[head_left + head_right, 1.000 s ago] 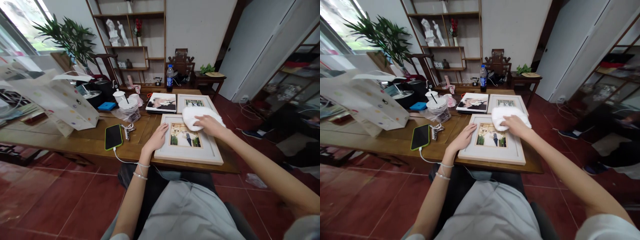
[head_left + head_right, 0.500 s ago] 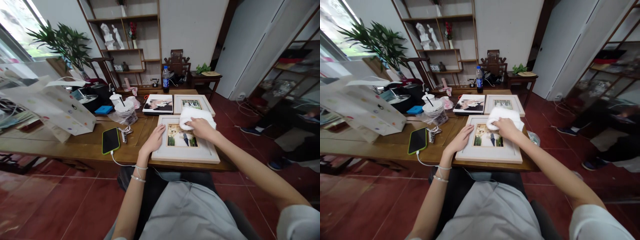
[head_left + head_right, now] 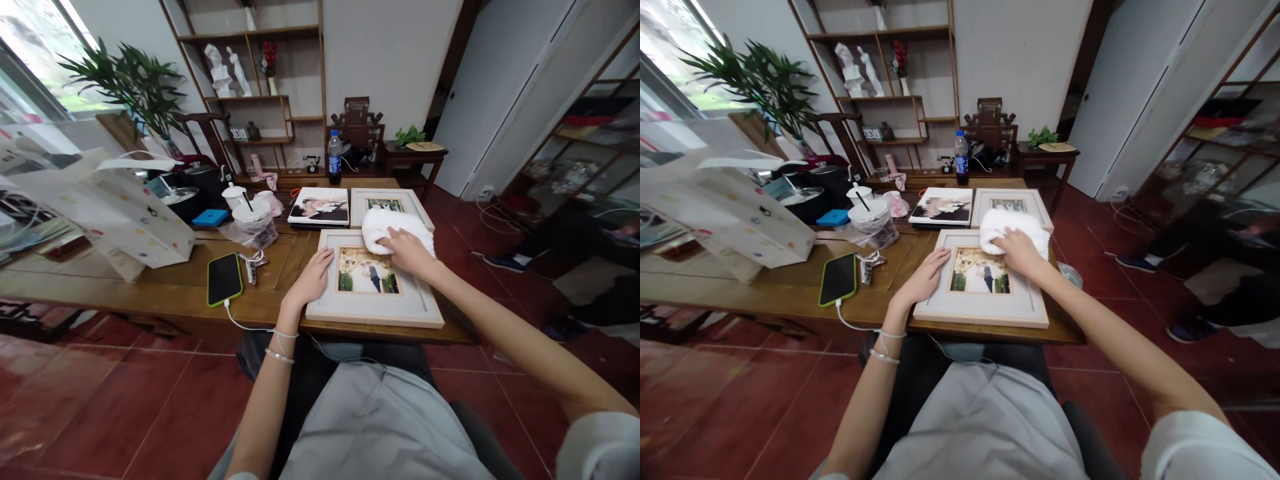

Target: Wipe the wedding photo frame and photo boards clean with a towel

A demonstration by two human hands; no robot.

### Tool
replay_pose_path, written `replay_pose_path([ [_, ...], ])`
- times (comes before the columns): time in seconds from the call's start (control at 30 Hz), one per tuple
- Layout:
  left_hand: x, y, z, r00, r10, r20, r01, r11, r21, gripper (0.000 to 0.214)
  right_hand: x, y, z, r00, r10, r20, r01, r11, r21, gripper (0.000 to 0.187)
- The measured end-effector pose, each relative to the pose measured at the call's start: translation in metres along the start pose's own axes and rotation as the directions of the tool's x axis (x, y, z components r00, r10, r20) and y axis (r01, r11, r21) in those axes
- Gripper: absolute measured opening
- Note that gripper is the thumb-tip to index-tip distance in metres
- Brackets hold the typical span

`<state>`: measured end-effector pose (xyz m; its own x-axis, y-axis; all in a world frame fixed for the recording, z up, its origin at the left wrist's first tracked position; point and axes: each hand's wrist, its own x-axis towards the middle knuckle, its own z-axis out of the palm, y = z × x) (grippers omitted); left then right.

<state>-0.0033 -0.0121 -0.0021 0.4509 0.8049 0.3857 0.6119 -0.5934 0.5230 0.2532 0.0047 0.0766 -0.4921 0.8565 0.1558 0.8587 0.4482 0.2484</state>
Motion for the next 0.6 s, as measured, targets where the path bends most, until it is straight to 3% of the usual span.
replay_pose_path([
  [0.2, 0.0, -0.001, 0.002, 1.0, -0.005, -0.007, 0.005, 1.0, 0.013, 0.051, -0.053, -0.032, -0.022, 0.99, -0.037, 0.134, 0.031, 0.999, 0.041, 0.053],
  [0.4, -0.001, -0.002, 0.002, 1.0, 0.007, -0.018, -0.007, 1.0, -0.001, 0.051, -0.103, -0.062, -0.056, 0.975, -0.156, 0.16, 0.125, 0.974, 0.187, 0.053],
  [0.5, -0.002, -0.002, 0.002, 1.0, 0.009, -0.023, -0.009, 1.0, -0.006, 0.052, -0.106, -0.064, -0.059, 0.976, -0.142, 0.166, 0.104, 0.971, 0.214, 0.054],
  [0.6, -0.001, -0.003, 0.002, 1.0, 0.01, -0.015, -0.01, 1.0, -0.004, 0.051, -0.093, -0.056, -0.046, 0.981, -0.107, 0.163, 0.069, 0.972, 0.223, 0.056],
])
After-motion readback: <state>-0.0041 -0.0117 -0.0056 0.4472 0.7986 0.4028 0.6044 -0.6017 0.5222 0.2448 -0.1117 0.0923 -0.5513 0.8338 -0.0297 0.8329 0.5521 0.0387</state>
